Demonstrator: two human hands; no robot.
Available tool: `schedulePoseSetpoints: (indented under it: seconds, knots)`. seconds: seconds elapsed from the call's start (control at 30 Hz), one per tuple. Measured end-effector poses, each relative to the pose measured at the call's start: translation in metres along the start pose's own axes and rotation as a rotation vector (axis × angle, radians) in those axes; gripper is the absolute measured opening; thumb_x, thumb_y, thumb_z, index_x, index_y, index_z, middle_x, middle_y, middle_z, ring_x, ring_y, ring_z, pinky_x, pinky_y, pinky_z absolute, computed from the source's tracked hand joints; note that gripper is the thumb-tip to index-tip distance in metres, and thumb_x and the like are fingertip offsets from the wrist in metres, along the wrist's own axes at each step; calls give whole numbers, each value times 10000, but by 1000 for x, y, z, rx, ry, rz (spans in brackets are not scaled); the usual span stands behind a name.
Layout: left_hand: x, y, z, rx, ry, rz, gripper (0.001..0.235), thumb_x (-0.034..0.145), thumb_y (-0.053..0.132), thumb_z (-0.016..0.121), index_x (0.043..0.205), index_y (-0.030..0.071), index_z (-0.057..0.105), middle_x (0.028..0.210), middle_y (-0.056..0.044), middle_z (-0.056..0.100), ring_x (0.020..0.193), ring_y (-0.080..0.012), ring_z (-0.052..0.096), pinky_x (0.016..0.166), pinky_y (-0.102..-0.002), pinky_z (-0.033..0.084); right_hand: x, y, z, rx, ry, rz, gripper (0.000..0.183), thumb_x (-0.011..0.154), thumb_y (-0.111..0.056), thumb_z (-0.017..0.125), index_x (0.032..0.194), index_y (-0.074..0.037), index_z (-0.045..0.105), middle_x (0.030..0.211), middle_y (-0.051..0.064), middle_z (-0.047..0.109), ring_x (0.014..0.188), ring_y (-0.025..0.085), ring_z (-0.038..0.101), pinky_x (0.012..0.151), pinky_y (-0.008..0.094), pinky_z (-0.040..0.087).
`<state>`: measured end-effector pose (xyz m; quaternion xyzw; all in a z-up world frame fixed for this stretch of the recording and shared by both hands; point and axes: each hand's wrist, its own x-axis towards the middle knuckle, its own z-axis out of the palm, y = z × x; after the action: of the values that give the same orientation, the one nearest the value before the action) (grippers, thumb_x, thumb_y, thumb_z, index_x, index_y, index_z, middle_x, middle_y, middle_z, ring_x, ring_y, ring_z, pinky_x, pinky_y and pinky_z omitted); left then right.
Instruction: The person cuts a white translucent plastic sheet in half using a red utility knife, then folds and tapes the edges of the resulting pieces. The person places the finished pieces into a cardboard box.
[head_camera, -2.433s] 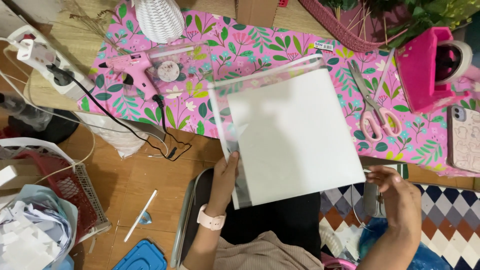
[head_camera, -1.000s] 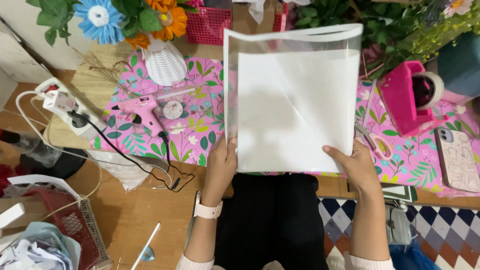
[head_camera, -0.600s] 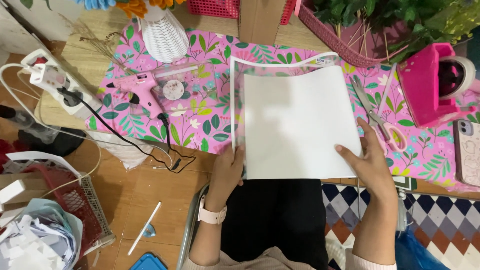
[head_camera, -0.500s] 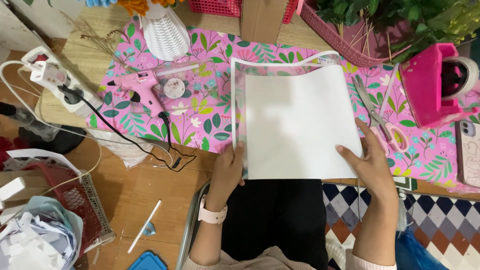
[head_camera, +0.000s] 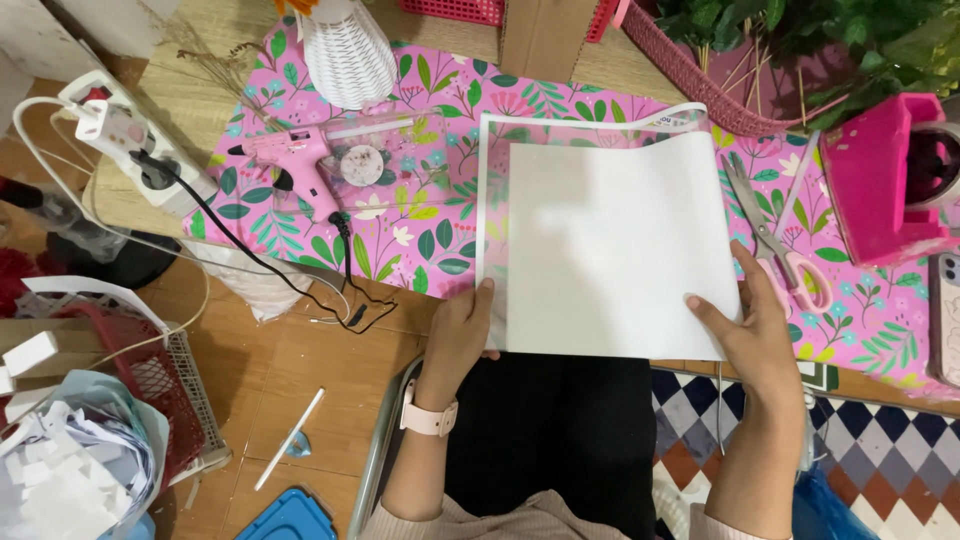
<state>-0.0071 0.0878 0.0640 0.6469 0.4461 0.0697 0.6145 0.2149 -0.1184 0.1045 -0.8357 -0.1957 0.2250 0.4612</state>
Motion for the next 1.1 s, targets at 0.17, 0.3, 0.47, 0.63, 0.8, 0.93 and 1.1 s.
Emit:
schedulePoseSetpoints:
  seconds: [0.17, 0.3, 0.47, 0.63, 0.8, 0.93, 1.1]
  knots:
    - [1, -4, 0, 14, 3, -10, 535, 1094, 415, 382, 678, 80, 406, 534, -75, 427, 448, -263, 693, 370, -237, 355, -4, -14, -1, -15, -26, 94, 861, 844, -184, 661, 1606, -123, 265, 1547, 95, 413, 1362, 239, 444, 1021, 421, 481]
    - [6, -8, 3, 106, -29, 49, 512, 1075, 420, 305, 786, 66, 534, 559, -124, 694, 349, -204, 584, 402, -260, 462, 4, -4, -9, 27, -98, 168, 828, 900, -283, 555, 1640, -181, 197, 1526, 86, 428, 1313, 206, 454, 995, 394, 451]
    - [12, -35, 11, 256, 37, 271, 443, 1097, 300, 348, 812, 65, 594, 424, -70, 562, 389, -220, 622, 538, -359, 524, 28, 11, -22, 33, -147, 227, 703, 840, -254, 645, 1495, -106, 437, 1369, 84, 566, 1152, 217, 531, 850, 372, 453]
    - [15, -61, 16, 414, 266, 652, 351, 1097, 253, 417, 821, 77, 546, 508, -116, 511, 429, -325, 475, 477, -450, 354, 21, 0, -13, 108, -151, 235, 570, 846, -57, 673, 1401, -22, 547, 1336, 146, 657, 1168, 291, 633, 965, 423, 535]
    - [8, -47, 4, 344, 448, 975, 321, 1098, 183, 432, 904, 24, 632, 487, -8, 360, 376, -160, 337, 388, -332, 243, -4, -18, 6, 72, 46, -120, 655, 858, -96, 653, 1446, 68, 415, 1442, 204, 529, 1302, 370, 519, 1101, 460, 455]
    - [24, -29, 1, 348, 578, 983, 363, 1094, 236, 429, 1085, -34, 670, 543, -106, 528, 440, -282, 537, 416, -411, 361, -4, -4, 22, 48, 160, -260, 653, 928, -193, 686, 1463, 63, 412, 1400, 196, 531, 1287, 358, 514, 1019, 460, 458]
    - [60, -26, -1, 282, 775, 1021, 440, 1104, 288, 386, 959, 1, 686, 499, -48, 463, 405, -193, 436, 413, -355, 303, 23, 32, 46, 330, 193, -590, 525, 1026, -37, 689, 1467, 56, 421, 1413, 206, 531, 1323, 354, 548, 1146, 462, 499]
